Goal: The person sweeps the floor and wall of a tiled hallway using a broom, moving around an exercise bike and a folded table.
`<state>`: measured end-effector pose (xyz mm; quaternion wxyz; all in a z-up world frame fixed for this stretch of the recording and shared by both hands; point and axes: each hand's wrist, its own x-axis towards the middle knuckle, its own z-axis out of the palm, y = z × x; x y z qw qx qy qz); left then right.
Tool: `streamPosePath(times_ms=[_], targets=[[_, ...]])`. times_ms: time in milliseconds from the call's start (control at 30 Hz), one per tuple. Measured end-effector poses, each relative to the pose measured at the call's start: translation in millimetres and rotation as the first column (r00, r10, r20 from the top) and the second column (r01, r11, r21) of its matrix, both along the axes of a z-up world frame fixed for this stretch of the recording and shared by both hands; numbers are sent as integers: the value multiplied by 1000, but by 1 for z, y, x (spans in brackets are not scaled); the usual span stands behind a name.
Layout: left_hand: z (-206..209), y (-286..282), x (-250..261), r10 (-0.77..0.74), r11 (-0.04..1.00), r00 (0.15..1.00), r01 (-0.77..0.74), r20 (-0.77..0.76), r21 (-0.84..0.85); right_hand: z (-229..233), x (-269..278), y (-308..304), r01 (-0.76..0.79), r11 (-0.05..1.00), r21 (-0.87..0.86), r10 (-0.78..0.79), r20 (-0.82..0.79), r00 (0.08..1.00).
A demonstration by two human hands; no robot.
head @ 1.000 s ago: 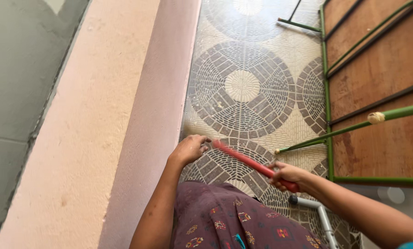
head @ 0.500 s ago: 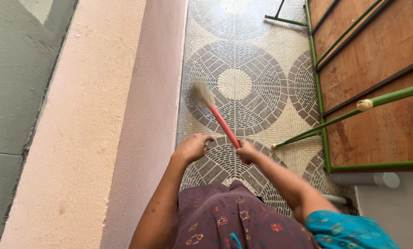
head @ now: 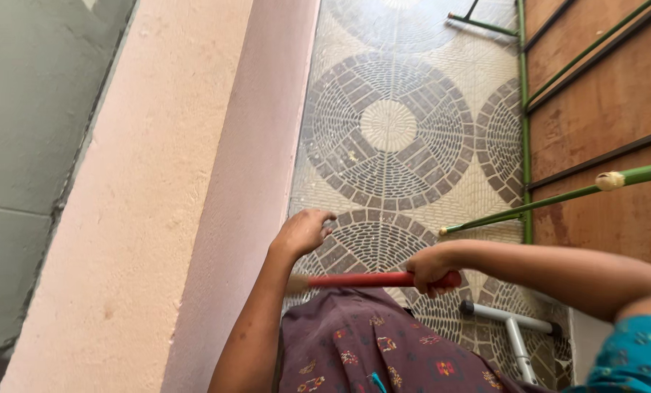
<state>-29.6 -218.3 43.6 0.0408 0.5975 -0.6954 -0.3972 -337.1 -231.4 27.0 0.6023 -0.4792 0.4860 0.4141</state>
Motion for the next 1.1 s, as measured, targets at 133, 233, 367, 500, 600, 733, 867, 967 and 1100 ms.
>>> streamPosePath(times_ms=[133,233,367,500,600,733,867,967,1100], targets=[[3,-3,-5,16,1000,999,-15,29,-15,-48,24,-14,-866,314,-389,898,-173,404],[3,-1,-8,17,1000,999,-17,45,-9,-93,39,-59,-814,-337,-474,888,-448,-106],[8,9,-3,77,995,994,-82,84,55,-119,21,-158,-460,-654,-601,720,-682,-132],[12,21,6,155,986,985,-159,76,49,-117,20,-236,-606,-626,-492,490,-852,185],[12,24,3,196,978,979,-200,61,57,-139,48,-249,-828,-361,-429,226,-902,369],[9,28,6,171,985,985,-171,36,-7,-132,26,-240,-191,82,-978,-222,-205,953],[8,21,7,142,990,989,-142,34,7,-56,-30,-154,-383,30,-923,80,-379,922],[9,9,0,92,996,995,-92,32,-4,-9,-64,-94,-393,293,-872,137,-368,920],[8,-5,-12,30,999,998,-32,62,21,-12,-140,-50,-562,237,-793,292,-493,819]])
